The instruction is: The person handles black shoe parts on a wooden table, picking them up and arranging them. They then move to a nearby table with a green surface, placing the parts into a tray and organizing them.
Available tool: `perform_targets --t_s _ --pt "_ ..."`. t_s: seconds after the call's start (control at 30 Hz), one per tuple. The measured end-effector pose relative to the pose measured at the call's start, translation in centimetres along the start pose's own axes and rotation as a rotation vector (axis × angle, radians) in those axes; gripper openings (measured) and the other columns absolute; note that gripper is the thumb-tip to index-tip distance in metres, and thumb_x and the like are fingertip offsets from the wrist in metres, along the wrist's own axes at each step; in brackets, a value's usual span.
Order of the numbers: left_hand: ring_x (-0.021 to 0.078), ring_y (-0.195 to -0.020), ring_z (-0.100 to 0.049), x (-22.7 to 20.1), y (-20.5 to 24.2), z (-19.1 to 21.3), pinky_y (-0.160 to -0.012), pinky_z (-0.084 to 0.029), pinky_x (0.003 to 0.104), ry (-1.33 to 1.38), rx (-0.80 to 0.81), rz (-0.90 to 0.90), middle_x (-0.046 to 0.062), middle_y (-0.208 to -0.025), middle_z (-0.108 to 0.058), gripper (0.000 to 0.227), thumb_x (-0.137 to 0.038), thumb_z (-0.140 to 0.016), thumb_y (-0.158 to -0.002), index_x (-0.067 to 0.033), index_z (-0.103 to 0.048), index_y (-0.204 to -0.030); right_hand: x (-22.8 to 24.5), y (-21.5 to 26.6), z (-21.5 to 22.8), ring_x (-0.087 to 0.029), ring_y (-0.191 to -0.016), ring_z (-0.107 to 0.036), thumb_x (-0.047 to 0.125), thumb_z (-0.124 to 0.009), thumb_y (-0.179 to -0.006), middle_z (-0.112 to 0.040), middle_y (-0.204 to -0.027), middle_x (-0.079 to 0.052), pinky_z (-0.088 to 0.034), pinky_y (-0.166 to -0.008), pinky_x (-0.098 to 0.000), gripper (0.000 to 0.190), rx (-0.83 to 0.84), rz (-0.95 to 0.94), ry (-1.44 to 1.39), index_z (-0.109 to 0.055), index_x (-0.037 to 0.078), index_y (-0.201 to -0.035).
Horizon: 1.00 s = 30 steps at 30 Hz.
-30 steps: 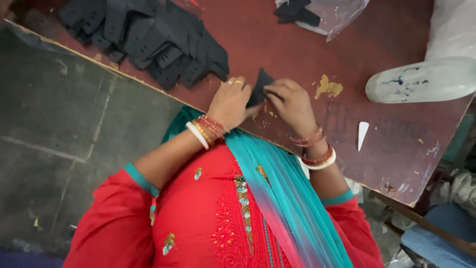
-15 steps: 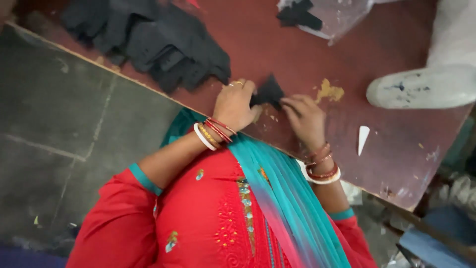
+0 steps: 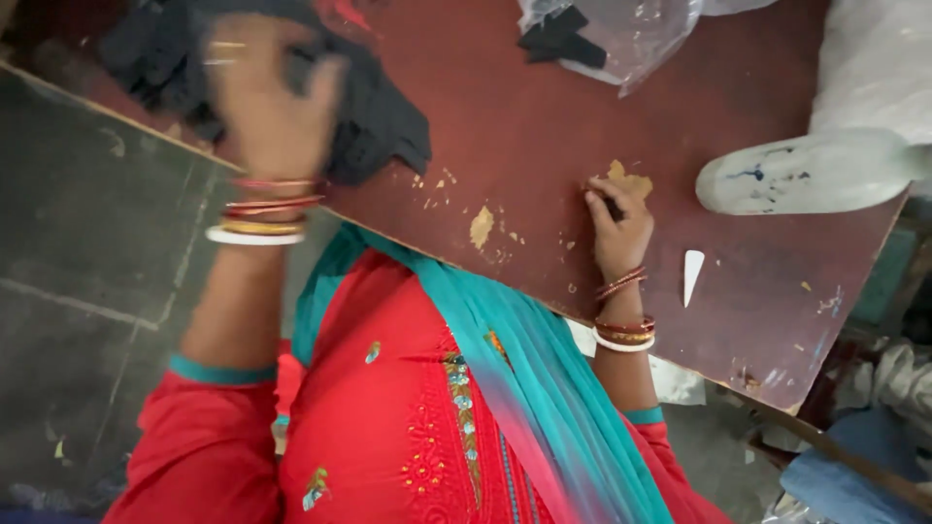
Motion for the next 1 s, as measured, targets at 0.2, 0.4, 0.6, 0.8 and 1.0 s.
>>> perform_targets --t_s 0.2,0.4,0.6,0.8,1.0 --pt "0.0379 -0.109 -0.063 -7.2 1.5 -21.2 -0.093 -0.051 0.047 0.092 0.588 -0.394 0.017 -0.112 -0.066 0.035 -0.027 -0.078 -0.086 -0.0042 -0.069 -0.110 -1.6 -0.5 -0.3 -0.017 -0.103 -0.070 0.002 -0.075 -0.095 -0.076 -0.109 -0.008 -0.054 -0.094 -0.0278 0.017 -0.018 -0.037 -0.154 -0.076 0.001 -0.112" --pt "0.0356 -0.125 -0.053 -9.0 -2.1 -33.4 -0.103 -0.040 0.058 -0.071 0.658 -0.165 0.016 -0.131 -0.061 0.060 -0.042 -0.076 -0.086 -0.0050 -0.061 -0.132 -2.0 -0.6 -0.2 -0.016 -0.102 -0.068 0.002 -0.075 -0.094 -0.075 -0.108 -0.008 -0.054 -0.094 -0.0278 0.019 -0.031 -0.059 -0.149 -0.076 0.000 -0.113" --pt "0.0386 -0.144 -0.038 -8.0 3.7 -24.7 -0.118 -0.023 0.062 0.035 0.716 -0.494 0.016 -0.145 -0.053 0.064 -0.054 -0.073 -0.088 -0.0074 -0.063 -0.131 -1.3 -0.6 0.0 -0.015 -0.103 -0.070 0.002 -0.076 -0.094 -0.077 -0.109 -0.008 -0.054 -0.095 -0.0276 0.018 -0.045 -0.056 -0.168 -0.076 0.001 -0.112" --pt "0.0309 -0.143 -0.044 -5.5 6.6 -11.7 -0.116 -0.021 0.066 0.204 0.953 -0.771 0.003 -0.138 -0.062 0.036 -0.044 -0.072 -0.084 -0.0166 -0.071 -0.108 0.0 -0.9 0.1 -0.013 -0.101 -0.070 0.004 -0.076 -0.093 -0.077 -0.108 -0.007 -0.054 -0.093 -0.0265 0.019 -0.017 -0.122 -0.167 -0.077 0.003 -0.113" --pt "0.0384 -0.118 -0.053 -7.4 5.6 -8.7 -0.098 -0.042 0.051 0.048 0.583 -0.108 0.015 -0.123 -0.061 0.057 -0.049 -0.077 -0.090 -0.0035 -0.068 -0.123 -0.5 -0.8 0.1 -0.014 -0.100 -0.069 0.003 -0.076 -0.094 -0.075 -0.106 -0.008 -0.054 -0.093 -0.0268 0.018 -0.026 -0.071 -0.140 -0.077 0.001 -0.112"
Point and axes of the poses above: each hand's wrist, its own y-axis away from the middle knuckle, its own z-axis out of the back of the hand, x = y × z, the point moved 1 cm from there along -y, towards the middle knuckle
